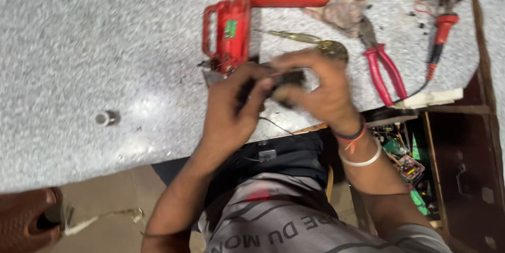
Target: The person repairs a red handheld electronic device by stripping wires, soldering connections to a small circuit board, and reassembling the device. They use pliers, a soldering iron, and a battery pack, then test the device by pressing a button that activates a red indicator light.
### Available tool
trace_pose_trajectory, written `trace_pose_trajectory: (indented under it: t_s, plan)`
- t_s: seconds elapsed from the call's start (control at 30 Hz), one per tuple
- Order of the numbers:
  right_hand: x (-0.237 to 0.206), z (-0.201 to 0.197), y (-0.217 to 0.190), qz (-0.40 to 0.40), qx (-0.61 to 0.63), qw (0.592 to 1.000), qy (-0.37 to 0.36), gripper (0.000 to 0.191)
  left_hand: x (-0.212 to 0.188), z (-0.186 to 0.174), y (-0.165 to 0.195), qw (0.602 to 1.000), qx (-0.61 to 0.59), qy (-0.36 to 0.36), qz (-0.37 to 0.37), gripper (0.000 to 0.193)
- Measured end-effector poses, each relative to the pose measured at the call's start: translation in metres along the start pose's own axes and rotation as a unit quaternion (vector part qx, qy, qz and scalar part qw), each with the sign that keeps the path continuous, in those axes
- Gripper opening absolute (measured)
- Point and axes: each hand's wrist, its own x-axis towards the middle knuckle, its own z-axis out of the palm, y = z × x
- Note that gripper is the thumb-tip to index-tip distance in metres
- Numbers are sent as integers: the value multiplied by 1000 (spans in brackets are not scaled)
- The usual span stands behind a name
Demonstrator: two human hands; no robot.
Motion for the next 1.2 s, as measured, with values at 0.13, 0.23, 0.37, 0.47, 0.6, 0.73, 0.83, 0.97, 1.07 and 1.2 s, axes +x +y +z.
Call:
trace_pose_trajectory:
  t_s: [0.13,0.23,0.37,0.47,0.6,0.73,0.83,0.97,1.07,1.2]
  plan:
    - [-9,18,-5,8,-46,998,-51,73,-3,14,-30,991,-106,71,42,15]
    - [-14,31,-1,63,-83,994,15,59,-4,24,-47,989,-91,103,63,15]
    - [-15,30,7,68,-68,994,43,62,-11,28,-49,948,-255,179,68,15]
    - [-20,32,15,53,-72,994,63,65,-30,16,-39,946,-202,224,116,12]
    - [-20,42,18,40,-70,994,69,65,-22,-43,-23,912,243,302,129,5]
    - [-26,47,21,35,-81,994,72,68,-35,-99,-20,801,468,320,194,45]
    - [-29,49,34,29,-73,994,80,71,-61,-113,-44,815,412,372,164,40]
    - [-34,60,61,45,-67,993,89,73,-115,-102,-84,800,389,444,108,25]
    - [-45,59,70,-5,-136,986,97,65,-164,-86,-106,795,371,463,130,23]
    - [-42,71,88,-4,-87,988,130,64,-228,-83,-142,776,273,568,-33,22]
